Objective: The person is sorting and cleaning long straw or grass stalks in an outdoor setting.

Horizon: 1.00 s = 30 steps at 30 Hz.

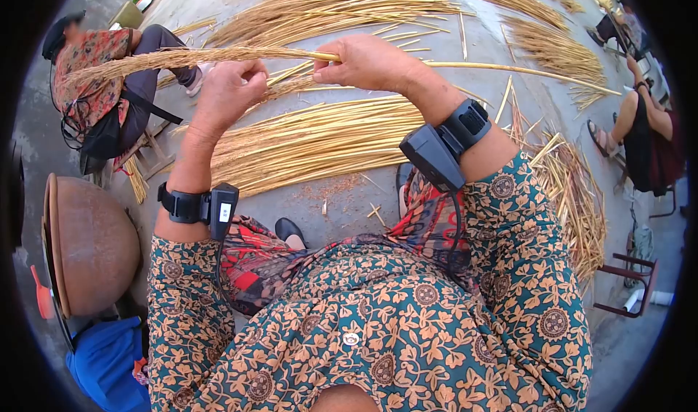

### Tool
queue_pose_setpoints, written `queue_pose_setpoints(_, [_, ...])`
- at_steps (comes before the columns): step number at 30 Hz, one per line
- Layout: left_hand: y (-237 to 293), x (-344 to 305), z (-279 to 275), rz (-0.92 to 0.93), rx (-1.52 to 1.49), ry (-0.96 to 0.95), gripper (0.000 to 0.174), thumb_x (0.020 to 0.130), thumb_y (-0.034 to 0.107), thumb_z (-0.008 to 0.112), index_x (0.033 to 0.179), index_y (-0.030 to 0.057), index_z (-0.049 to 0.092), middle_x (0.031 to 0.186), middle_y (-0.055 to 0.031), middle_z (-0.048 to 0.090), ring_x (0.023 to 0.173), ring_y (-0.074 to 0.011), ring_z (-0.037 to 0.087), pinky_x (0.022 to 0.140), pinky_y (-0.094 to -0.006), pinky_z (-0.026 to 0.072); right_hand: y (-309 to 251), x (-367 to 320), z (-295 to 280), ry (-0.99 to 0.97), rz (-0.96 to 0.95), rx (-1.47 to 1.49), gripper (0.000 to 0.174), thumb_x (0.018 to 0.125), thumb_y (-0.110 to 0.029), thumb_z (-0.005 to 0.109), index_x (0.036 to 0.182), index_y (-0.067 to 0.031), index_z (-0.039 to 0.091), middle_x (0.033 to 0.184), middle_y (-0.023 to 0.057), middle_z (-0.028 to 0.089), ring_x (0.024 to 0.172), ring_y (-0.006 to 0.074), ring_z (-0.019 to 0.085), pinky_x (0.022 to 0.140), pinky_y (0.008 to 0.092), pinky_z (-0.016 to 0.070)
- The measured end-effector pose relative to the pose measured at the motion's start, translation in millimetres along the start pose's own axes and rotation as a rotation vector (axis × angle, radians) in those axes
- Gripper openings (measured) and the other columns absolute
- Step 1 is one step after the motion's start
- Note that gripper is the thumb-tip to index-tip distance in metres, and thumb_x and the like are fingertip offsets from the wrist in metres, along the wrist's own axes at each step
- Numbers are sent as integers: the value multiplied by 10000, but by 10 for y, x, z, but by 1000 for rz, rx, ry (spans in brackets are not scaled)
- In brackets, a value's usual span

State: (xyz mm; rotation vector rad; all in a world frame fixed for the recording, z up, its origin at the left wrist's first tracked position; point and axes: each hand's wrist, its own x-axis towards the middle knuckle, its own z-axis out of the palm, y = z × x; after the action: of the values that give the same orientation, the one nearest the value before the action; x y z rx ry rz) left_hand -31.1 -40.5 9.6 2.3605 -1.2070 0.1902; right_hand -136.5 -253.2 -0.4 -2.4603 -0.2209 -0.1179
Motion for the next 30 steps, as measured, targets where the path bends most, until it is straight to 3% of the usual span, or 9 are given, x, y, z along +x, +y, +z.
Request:
queue_pose_setpoints(4, [-81,-90,-170,-37,-192,-55,262,792,268,660,778,7,656,726,-103,599,700,-227,585,652,-357,472,44,-44,-27,-44,117,149,267,865,-302,634,903,-39,643,647,31,570,599,104,511,551,261,428])
queue_pose_setpoints(5, [-109,-90,-134,26,-206,-44,299,800,297,679,842,2,658,775,-106,617,743,-219,592,682,-345,470,65,-37,-10,-45,110,170,262,866,-299,634,901,-40,644,647,29,569,601,100,512,551,260,428])
queue_pose_setpoints(8, [-15,-127,82,147,-315,17,266,804,263,672,884,10,657,809,-114,629,791,-224,600,724,-336,468,39,-13,11,-46,81,169,273,865,-310,634,911,-41,646,648,28,566,606,101,512,552,264,427])
queue_pose_setpoints(9, [43,-121,63,145,-304,-85,249,802,233,666,918,13,650,830,-118,640,790,-238,607,725,-336,479,19,-5,14,-45,73,157,281,864,-317,634,917,-41,646,649,28,565,607,104,512,553,267,426])
queue_pose_setpoints(12, [98,-109,86,29,-292,-204,227,800,197,657,927,10,645,820,-108,639,763,-218,611,706,-321,488,3,11,46,-5,-29,31,314,864,-346,628,943,-43,646,651,38,566,612,120,513,556,278,424])
queue_pose_setpoints(15, [88,-88,95,-46,-415,-240,215,797,171,649,932,4,638,811,-105,638,741,-183,610,688,-301,491,-37,13,1,-24,0,-70,341,867,-371,616,971,-47,643,653,52,564,618,136,516,560,286,423])
queue_pose_setpoints(21, [137,-117,97,11,-456,-195,193,806,145,643,936,1,634,803,-91,641,748,-145,602,695,-283,488,-14,11,55,-17,-55,-18,362,886,-394,578,979,-48,634,646,74,570,595,151,526,545,293,430])
queue_pose_setpoints(27, [111,-98,90,-47,-562,-251,196,837,152,630,945,-12,636,786,-56,628,750,-108,569,698,-261,479,11,37,81,17,-79,-74,365,907,-393,545,933,-38,624,615,69,568,570,153,539,533,309,439])
queue_pose_setpoints(30, [12,-62,93,-177,-696,-350,238,875,178,625,1038,4,639,900,3,631,818,-67,547,747,-226,455,10,32,82,15,-66,-58,379,908,-401,539,908,-30,615,600,77,561,560,169,538,533,321,440])
